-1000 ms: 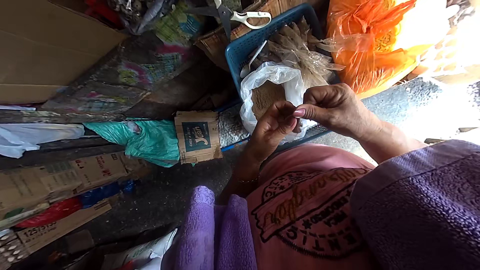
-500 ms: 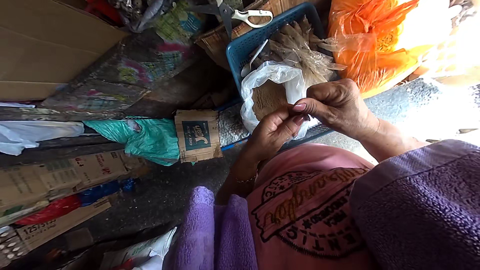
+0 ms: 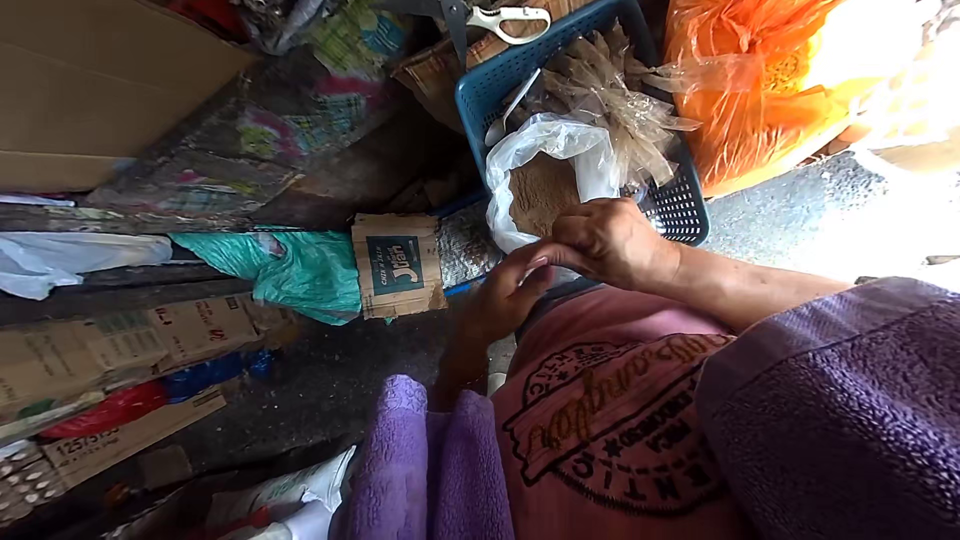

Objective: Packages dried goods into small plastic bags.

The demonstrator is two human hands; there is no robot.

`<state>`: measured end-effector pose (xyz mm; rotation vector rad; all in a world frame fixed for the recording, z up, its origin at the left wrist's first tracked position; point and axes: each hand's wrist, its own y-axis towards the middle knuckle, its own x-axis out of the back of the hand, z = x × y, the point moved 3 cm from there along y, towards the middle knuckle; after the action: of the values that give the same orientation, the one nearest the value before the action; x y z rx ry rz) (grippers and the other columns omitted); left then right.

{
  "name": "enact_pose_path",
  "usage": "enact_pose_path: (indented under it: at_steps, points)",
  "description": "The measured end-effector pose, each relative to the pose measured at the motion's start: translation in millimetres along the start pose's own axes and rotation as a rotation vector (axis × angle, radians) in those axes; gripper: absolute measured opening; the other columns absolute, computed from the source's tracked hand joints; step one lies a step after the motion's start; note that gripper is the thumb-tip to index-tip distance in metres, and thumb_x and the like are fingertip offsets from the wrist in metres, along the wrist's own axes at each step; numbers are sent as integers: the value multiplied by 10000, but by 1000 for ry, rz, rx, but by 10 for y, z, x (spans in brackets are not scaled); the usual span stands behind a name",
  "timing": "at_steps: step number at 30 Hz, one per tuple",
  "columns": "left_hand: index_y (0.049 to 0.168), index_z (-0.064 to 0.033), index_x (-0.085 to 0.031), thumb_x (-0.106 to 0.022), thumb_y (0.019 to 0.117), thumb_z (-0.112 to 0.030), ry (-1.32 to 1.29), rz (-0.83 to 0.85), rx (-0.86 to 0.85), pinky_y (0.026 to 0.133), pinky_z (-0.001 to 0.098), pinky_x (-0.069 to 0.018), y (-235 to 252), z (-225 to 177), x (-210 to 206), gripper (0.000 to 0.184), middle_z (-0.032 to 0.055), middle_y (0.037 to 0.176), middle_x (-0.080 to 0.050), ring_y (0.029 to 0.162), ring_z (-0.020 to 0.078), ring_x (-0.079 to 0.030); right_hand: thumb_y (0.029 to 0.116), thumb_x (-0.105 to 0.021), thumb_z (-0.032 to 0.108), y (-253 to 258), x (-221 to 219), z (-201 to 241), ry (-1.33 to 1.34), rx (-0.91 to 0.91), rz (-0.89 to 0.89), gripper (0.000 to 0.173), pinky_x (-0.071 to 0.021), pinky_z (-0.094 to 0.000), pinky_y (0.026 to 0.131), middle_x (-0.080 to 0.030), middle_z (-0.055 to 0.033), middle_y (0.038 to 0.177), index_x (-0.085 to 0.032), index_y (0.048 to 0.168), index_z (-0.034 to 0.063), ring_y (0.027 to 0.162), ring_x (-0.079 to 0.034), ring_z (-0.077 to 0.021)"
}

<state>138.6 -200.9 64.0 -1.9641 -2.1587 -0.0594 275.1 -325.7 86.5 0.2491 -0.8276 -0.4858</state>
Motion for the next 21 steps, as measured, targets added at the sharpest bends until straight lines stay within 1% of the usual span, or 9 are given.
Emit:
enact_pose_path:
  at_steps: [2, 3, 7, 10, 12, 14, 16, 18, 21]
  points:
    - [1026, -30, -649, -500, 1066, -225, -53, -27, -66, 682, 181, -511, 50, -5, -138, 248, -38, 832, -631, 738, -11, -587, 1026, -581, 373, 9, -25, -23, 31, -14, -3, 504, -393, -389, 486, -509, -77, 578, -530, 641, 52, 528, -539, -221]
    - [975, -30, -652, -497, 1067, -195, -74, -15, -88, 649, 190, -495, 54, 13, -160, 245, -36, 775, -598, 685, 9, -560, 1026, -595, 367, 12, -4, -47, 79, -28, -21, 512, -370, -366, 486, -487, -65, 567, -520, 630, 51, 517, -505, -193]
    - [1006, -22, -652, -456, 1082, -190, -30, 29, -67, 609, 172, -457, -103, 182, -55, 269, -36, 761, -575, 639, 6, -512, 1016, -644, 315, -9, 219, -106, 186, -74, -104, 495, -339, -268, 519, -469, -28, 572, -515, 625, 42, 530, -439, -89]
    - [1009, -36, -670, -452, 1085, -213, 75, 28, 52, 638, 171, -458, -336, 377, 196, 291, -46, 795, -604, 669, -6, -521, 1014, -651, 263, -27, 440, -147, 181, -114, -172, 462, -326, -224, 534, -470, -6, 592, -509, 634, 43, 545, -420, -37]
    - [1014, -52, -704, -497, 1065, -210, 215, 5, 108, 723, 202, -495, -456, 447, 365, 265, -28, 878, -645, 776, 11, -575, 1014, -650, 268, -39, 501, -168, 155, -111, -181, 455, -324, -210, 536, -473, 7, 594, -504, 637, 56, 547, -420, -21]
    - [1185, -59, -719, -552, 1043, -290, 384, -28, 135, 984, 393, -512, -476, 375, 454, 319, 70, 1197, -681, 1138, 160, -625, 1016, -646, 302, -47, 452, -180, 136, -86, -130, 473, -341, -245, 531, -484, -15, 591, -521, 639, 45, 544, -441, -61]
    - [1401, -45, -598, -525, 1041, -381, 473, -67, 119, 1140, 519, -396, -364, 186, 406, 497, 132, 1466, -562, 1379, 278, -504, 1020, -619, 374, -36, 324, -179, 86, -48, -39, 500, -373, -317, 521, -502, -48, 593, -554, 654, 39, 542, -485, -137]
    - [1435, -41, -565, -519, 1044, -392, 448, -125, 37, 1142, 484, -412, -197, -17, 245, 527, 132, 1456, -572, 1366, 261, -519, 1028, -585, 416, -22, 171, -161, 51, 2, 45, 516, -402, -370, 509, -523, -71, 605, -575, 675, 40, 549, -532, -198]
    - [1178, 30, -695, -598, 1016, -144, 267, -129, -76, 1022, 303, -499, 12, -280, -11, 257, 105, 1150, -706, 1126, 119, -644, 1032, -567, 393, 32, 83, -106, 60, 48, 92, 488, -411, -388, 508, -533, -72, 606, -577, 683, 53, 555, -558, -214]
